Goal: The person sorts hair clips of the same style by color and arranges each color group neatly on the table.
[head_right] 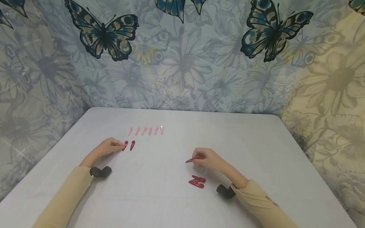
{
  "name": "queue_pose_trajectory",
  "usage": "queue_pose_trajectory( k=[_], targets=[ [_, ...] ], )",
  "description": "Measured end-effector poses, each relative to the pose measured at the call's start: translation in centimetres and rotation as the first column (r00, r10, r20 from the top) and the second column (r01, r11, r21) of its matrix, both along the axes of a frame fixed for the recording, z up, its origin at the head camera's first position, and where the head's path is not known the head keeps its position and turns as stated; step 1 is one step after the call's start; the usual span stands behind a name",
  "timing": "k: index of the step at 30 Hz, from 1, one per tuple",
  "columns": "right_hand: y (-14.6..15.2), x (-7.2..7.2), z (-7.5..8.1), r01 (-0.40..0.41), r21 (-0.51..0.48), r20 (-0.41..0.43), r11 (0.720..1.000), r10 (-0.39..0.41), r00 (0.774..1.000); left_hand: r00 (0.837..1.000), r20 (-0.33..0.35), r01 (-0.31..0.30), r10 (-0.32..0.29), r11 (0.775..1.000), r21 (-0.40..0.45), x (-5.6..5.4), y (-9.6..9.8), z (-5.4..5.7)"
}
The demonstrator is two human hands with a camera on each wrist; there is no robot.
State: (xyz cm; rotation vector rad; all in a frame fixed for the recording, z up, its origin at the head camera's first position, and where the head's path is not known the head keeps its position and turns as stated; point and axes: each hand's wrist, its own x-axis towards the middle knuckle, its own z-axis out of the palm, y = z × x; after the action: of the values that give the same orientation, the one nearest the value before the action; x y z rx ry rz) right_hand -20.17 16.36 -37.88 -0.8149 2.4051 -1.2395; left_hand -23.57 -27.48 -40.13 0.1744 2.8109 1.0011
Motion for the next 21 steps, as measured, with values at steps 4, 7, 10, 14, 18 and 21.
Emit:
queue_pose_trajectory(
  k=[4, 7, 10, 14, 18, 21],
  targets=[
    [-0.7, -0.6, 0.1, 0.003, -0.014, 0.04, 1.0, -0.003, 0.999, 1.0, -0.004, 0.002, -0.002, 1.0, -0.004, 0.0, -0.1, -0.1],
    [-1.3, -1.0, 0.2, 0.007, -0.05, 0.109, 0.999, -0.002, 0.994, 1.0, -0.001, 0.001, -0.001, 1.0, -0.006, 0.0, -0.2, -0.1],
    [-1.9, -1.4, 0.3, -0.013, -0.091, 0.164, 0.996, 0.028, 0.986, 1.0, 0.003, -0.001, 0.001, 1.0, -0.007, 0.0, -0.1, 0.1],
    [-2.9, -2.2, 0.0, -0.043, -0.105, 0.174, 0.993, 0.061, 0.983, 1.0, 0.001, -0.001, 0.001, 1.0, -0.005, -0.1, -0.1, 0.1],
    [-3.8, -3.0, -0.4, -0.062, -0.095, 0.174, 0.994, 0.078, 0.982, 1.0, 0.003, 0.004, -0.004, 1.0, 0.0, 0.0, -0.1, -0.1],
    [-4.5, -3.5, -0.5, -0.067, -0.074, 0.174, 0.995, 0.079, 0.982, 1.0, 0.003, -0.002, 0.002, 1.0, 0.0, 0.0, -0.1, -0.2]
  ],
)
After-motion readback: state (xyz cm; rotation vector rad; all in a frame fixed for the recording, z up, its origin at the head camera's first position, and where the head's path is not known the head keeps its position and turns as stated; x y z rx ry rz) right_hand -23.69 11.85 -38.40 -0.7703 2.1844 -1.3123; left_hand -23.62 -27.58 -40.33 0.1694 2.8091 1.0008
